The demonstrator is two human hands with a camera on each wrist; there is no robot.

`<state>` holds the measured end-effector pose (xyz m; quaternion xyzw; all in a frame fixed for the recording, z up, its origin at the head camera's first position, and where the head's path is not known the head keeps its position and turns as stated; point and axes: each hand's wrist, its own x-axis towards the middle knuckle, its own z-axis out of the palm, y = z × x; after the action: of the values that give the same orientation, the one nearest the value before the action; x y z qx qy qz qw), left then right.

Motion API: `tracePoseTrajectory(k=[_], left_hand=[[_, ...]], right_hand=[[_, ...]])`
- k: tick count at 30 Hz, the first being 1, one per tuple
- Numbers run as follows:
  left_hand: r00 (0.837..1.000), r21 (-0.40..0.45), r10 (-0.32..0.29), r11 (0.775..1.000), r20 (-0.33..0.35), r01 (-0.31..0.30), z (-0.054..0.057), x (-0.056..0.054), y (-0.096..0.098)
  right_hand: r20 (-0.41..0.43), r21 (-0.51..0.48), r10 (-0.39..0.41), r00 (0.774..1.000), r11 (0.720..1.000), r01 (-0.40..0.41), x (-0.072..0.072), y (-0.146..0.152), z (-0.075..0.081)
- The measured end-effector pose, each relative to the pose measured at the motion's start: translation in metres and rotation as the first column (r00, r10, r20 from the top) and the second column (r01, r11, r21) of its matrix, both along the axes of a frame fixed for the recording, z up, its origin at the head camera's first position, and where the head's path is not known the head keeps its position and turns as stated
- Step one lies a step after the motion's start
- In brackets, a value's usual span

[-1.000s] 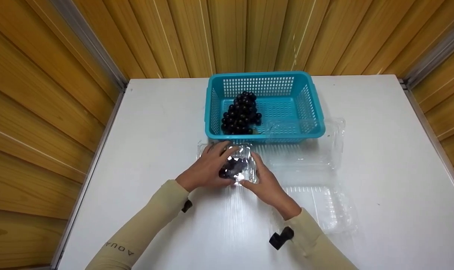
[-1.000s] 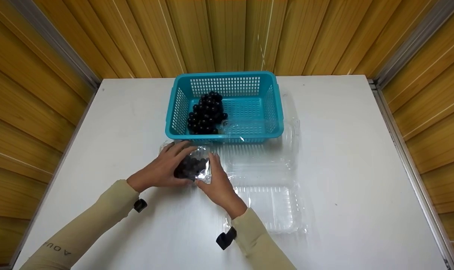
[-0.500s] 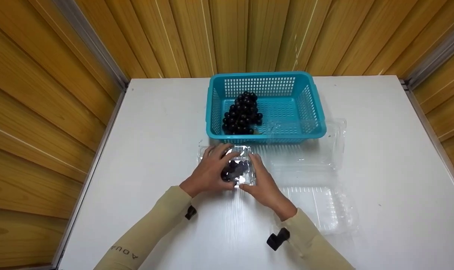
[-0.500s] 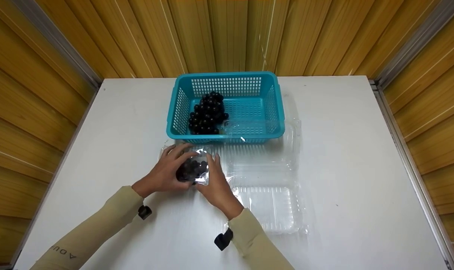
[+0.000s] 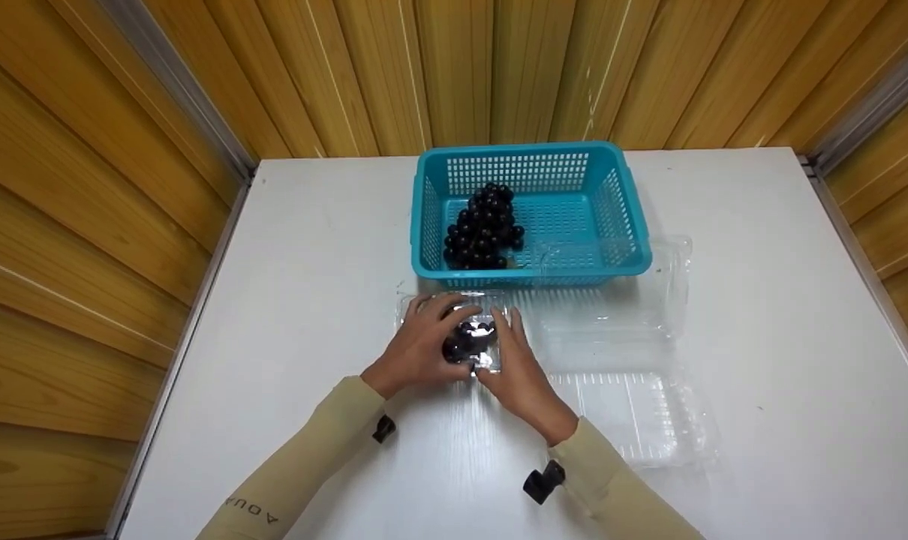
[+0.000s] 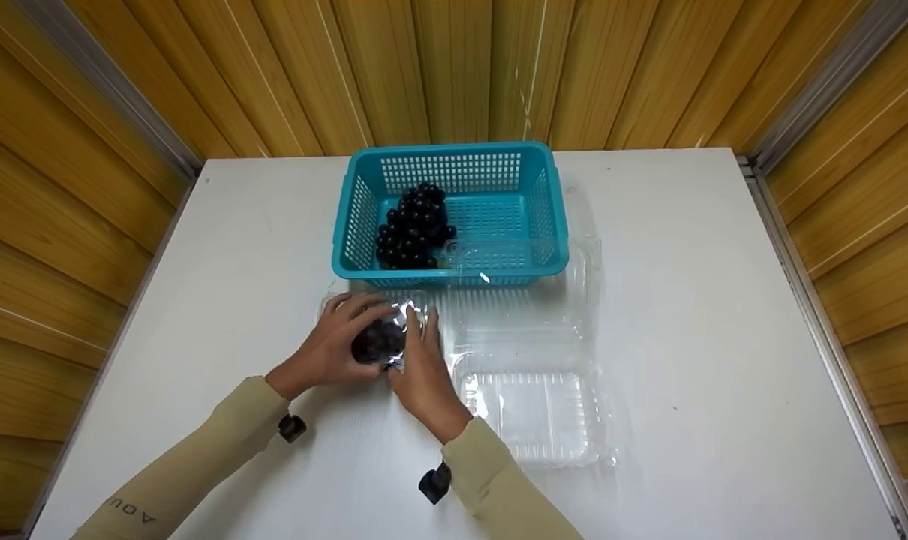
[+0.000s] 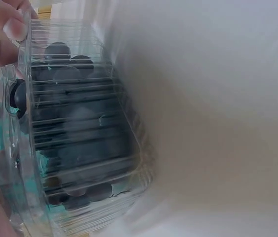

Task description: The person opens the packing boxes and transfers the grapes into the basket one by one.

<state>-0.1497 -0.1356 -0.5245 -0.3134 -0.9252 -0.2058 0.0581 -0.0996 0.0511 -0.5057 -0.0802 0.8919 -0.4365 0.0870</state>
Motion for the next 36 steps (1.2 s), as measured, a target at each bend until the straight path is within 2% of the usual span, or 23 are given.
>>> tracePoseTrajectory(k=[9, 14, 21, 29, 32, 36], left_hand=[[1.0, 0.098, 0.003, 0.995, -0.024, -0.001, 0.001, 0.001, 0.005], [1.0, 0.113, 0.001, 0.994, 0.014, -0.003, 0.002, 0.001, 0.005], [0.997, 0.088, 0.016, 0.996, 0.082, -0.023, 0.006, 0.0, 0.006], [0.992, 0.053, 0.004, 0.999, 0.123, -0.011, 0.018, -0.004, 0.007], [0.984, 0.063, 0.024, 0.997, 0.174, -0.035, 0.024, -0.007, 0.006], [0.978, 0.05, 0.026, 0.998, 0.205, -0.037, 0.033, -0.011, 0.002]], right_hand=[[-0.028, 0.062, 0.001, 1.0, 0.998, 0.0, 0.0, -0.002, 0.001], [-0.034, 0.061, 0.003, 0.999, 0.998, -0.001, 0.001, -0.002, 0.001], [-0.033, 0.062, 0.002, 0.999, 0.998, 0.0, 0.002, -0.002, 0.001], [-0.04, 0.072, 0.004, 0.999, 0.997, -0.001, 0.003, -0.002, -0.001], [-0.049, 0.063, 0.013, 0.999, 0.998, -0.01, 0.003, 0.0, -0.002], [-0.062, 0.056, 0.034, 0.998, 0.998, -0.03, 0.005, 0.002, -0.002]])
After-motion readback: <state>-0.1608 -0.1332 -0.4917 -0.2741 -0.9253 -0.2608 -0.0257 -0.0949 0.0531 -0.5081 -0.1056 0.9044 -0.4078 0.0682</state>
